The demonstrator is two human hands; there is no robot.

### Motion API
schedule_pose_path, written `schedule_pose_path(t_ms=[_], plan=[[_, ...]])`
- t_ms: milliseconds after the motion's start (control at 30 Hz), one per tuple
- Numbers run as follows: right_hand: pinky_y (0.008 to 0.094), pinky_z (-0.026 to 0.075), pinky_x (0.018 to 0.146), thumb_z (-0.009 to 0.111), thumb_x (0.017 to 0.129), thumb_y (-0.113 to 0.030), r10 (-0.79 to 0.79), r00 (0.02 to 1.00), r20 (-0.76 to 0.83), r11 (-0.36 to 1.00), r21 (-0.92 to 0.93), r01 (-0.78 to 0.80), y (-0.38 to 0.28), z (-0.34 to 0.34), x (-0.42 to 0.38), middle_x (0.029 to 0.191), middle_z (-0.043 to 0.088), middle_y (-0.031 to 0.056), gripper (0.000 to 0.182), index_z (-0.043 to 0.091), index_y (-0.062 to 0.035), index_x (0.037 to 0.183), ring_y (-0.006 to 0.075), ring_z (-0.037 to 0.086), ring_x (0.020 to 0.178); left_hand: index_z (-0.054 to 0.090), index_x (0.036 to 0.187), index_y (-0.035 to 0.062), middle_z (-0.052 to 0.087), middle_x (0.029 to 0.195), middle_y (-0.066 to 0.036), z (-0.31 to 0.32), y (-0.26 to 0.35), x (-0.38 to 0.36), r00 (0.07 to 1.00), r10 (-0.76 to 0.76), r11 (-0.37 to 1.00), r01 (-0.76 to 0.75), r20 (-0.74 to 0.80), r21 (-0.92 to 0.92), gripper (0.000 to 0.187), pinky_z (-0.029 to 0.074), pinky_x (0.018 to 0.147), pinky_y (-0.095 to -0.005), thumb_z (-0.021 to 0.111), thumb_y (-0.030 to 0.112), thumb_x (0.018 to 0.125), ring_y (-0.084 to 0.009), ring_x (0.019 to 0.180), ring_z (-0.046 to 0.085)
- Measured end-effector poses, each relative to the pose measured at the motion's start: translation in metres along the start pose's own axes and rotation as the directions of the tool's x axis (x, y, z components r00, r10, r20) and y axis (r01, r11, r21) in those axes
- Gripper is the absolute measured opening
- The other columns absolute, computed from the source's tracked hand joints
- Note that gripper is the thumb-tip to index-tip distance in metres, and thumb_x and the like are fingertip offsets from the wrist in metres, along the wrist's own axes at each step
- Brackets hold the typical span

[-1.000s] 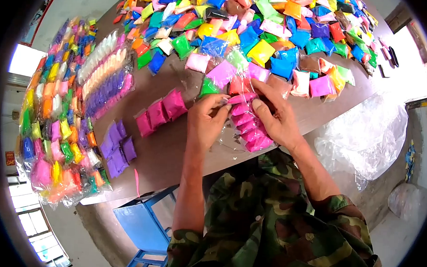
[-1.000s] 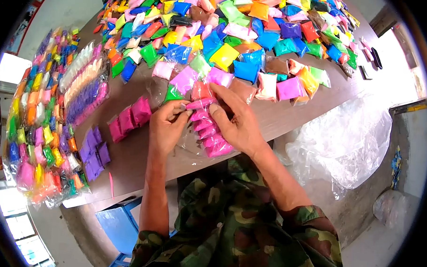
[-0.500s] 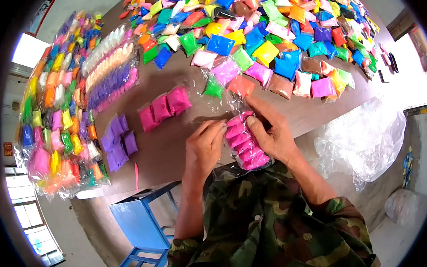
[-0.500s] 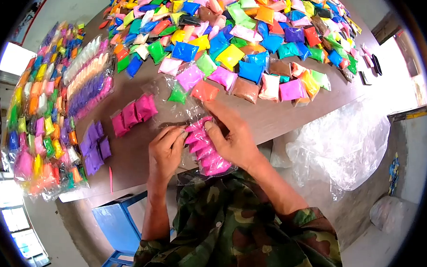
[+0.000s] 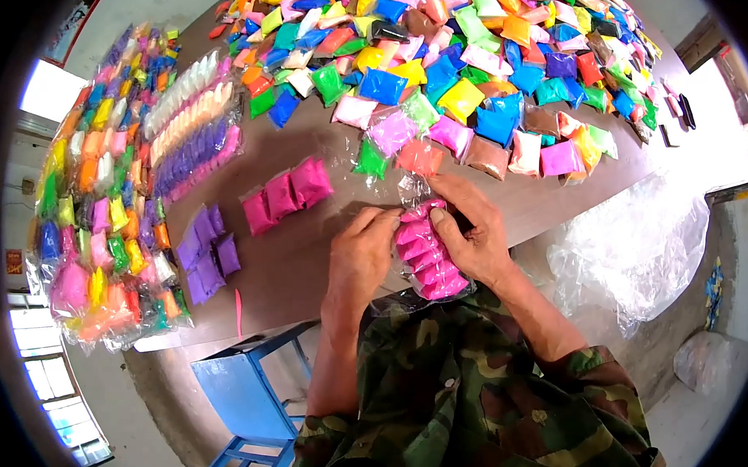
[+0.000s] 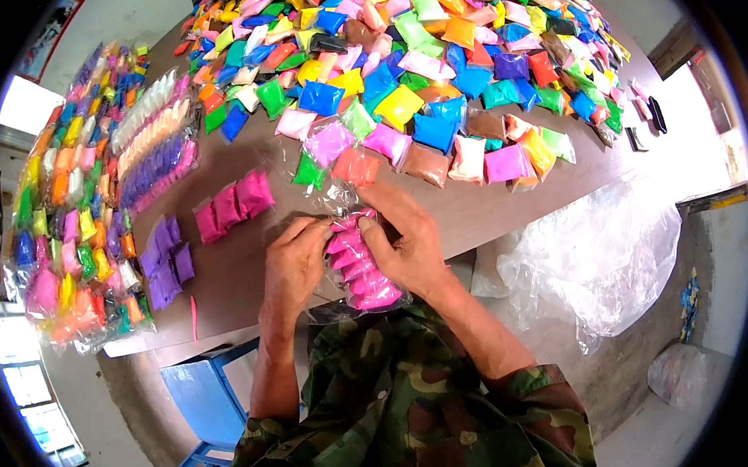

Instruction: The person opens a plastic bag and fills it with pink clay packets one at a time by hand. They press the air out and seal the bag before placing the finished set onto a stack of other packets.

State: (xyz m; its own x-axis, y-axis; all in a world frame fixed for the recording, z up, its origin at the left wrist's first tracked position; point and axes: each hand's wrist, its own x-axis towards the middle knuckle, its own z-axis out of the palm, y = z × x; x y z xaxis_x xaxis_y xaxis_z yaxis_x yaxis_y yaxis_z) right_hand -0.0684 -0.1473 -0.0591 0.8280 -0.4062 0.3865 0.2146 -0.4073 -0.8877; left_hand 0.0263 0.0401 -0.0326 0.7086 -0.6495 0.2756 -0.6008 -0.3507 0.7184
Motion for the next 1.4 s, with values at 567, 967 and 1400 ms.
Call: schedule_pose_path(t_ms=[567,967,1400], plan=[[0.0413,0.056,0.106,0.075,0.096,-0.003,0.088,0.995,-0.042,0.995,0.048,-0.086,-0.002,0.001,0.000,0.130,0.075,0.0232,0.034,0.074,0.0052,0.129,0.0360,0.074,0.121,0.075,0.131,0.0027,0.075,0.126,-0.019,-0.074,-0.040,0.027,0.967,-0.014,0.776,0.171,-0.255,0.607,0.039,0.058,0.101,-0.0470,0.083,0.019,0.096,-0.0399,0.116,0.073],[0.0427,0.058,0.105,0.078,0.095,-0.004,0.034,0.997,-0.063,0.999,0.028,-0.032,0.002,0.003,-0.001,0.127,0.076,0.0245,0.033,0.076,0.0041,0.127,0.0377,0.074,0.120,0.075,0.131,0.0048,0.072,0.124,-0.014,-0.073,-0.020,-0.050,0.975,0.124,0.657,0.060,-0.187,0.751,0.037,0.059,0.093,-0.0492,0.080,0.012,0.095,-0.0362,0.110,0.070],[0.0412,0.059,0.100,0.077,0.096,-0.006,0.048,0.997,-0.065,0.997,0.059,-0.045,0.000,0.004,-0.001,0.127,0.076,0.0225,0.032,0.075,0.0032,0.127,0.0366,0.075,0.115,0.075,0.128,0.0013,0.069,0.126,-0.016,-0.081,-0.024,-0.069,0.989,0.034,0.786,0.062,-0.143,0.615,0.040,0.059,0.089,-0.0463,0.085,0.012,0.091,-0.0340,0.103,0.069]])
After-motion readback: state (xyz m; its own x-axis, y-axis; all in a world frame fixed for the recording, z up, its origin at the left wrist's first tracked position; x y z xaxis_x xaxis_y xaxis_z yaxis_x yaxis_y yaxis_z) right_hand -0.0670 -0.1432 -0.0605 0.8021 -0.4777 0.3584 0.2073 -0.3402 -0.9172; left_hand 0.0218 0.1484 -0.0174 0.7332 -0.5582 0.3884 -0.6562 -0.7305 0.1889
